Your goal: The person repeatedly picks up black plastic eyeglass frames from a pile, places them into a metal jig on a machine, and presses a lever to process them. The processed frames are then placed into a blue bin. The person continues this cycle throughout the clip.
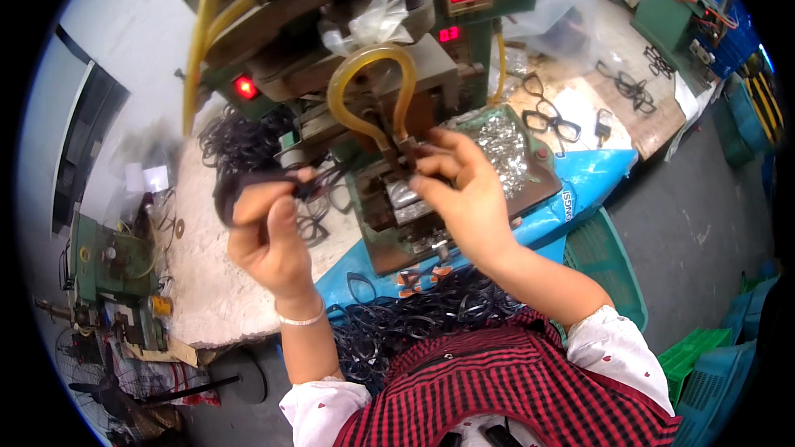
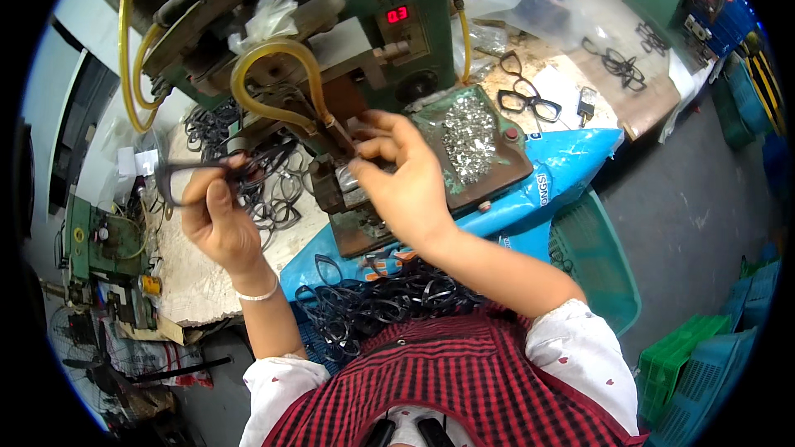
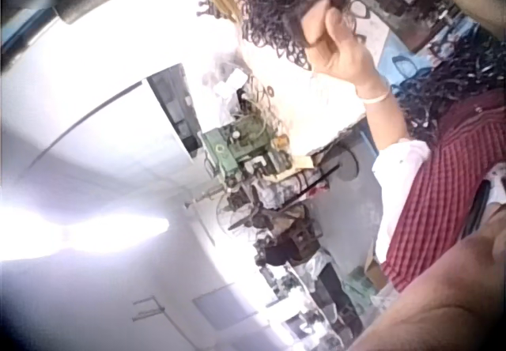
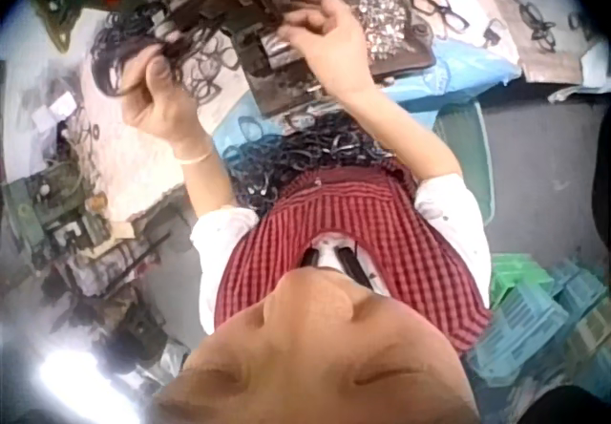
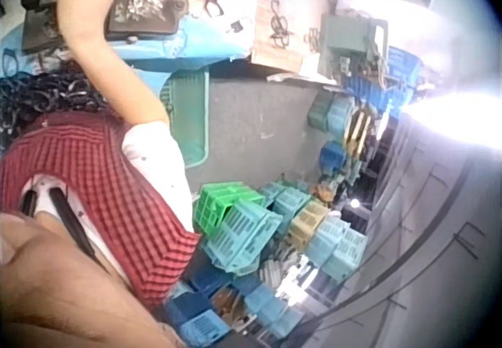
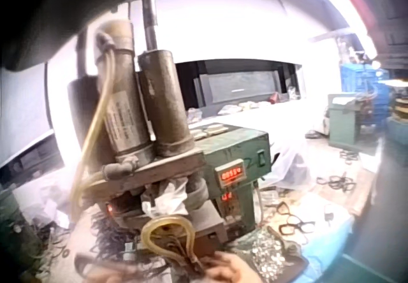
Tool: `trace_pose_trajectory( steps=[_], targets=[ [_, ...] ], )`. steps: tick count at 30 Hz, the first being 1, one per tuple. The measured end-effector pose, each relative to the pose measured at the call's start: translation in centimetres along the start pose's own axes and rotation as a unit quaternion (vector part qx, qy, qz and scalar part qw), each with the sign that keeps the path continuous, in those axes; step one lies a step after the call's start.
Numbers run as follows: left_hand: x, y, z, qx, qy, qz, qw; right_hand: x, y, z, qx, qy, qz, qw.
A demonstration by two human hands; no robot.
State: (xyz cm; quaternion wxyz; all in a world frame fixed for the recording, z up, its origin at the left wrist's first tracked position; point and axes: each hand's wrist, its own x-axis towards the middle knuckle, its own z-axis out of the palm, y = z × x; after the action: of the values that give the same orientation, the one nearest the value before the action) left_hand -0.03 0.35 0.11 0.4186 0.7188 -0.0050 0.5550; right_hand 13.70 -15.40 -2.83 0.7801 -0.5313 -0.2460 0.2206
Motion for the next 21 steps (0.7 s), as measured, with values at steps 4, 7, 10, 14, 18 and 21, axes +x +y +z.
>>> trace_pose_trajectory(
  steps=[4,7,10,14,18,21],
  targets=[
    [-2.7,1.1,1.1,0.106,-0.128,0.077,0.983,-0.8,-1.2,-2.4,-0.160,-0.095,-0.099,0.978],
    [-3.9,1.5,2.8,0.147,-0.264,0.113,0.946,2.4,0.7,-6.8,-0.429,-0.048,-0.166,0.887],
    [-4.3,0.9,3.1,0.156,-0.303,0.126,0.932,3.9,5.3,-12.6,-0.622,0.058,-0.154,0.766],
    [-4.3,0.2,2.8,0.140,-0.330,0.129,0.925,3.4,7.9,-15.1,-0.626,0.096,-0.187,0.751],
    [-4.0,-0.1,2.7,0.140,-0.343,0.123,0.921,5.6,6.9,-13.7,-0.579,0.124,-0.192,0.782],
    [-4.6,0.5,2.5,0.154,-0.335,0.102,0.924,8.1,7.1,-13.1,-0.580,0.121,-0.184,0.784]
  ],
)
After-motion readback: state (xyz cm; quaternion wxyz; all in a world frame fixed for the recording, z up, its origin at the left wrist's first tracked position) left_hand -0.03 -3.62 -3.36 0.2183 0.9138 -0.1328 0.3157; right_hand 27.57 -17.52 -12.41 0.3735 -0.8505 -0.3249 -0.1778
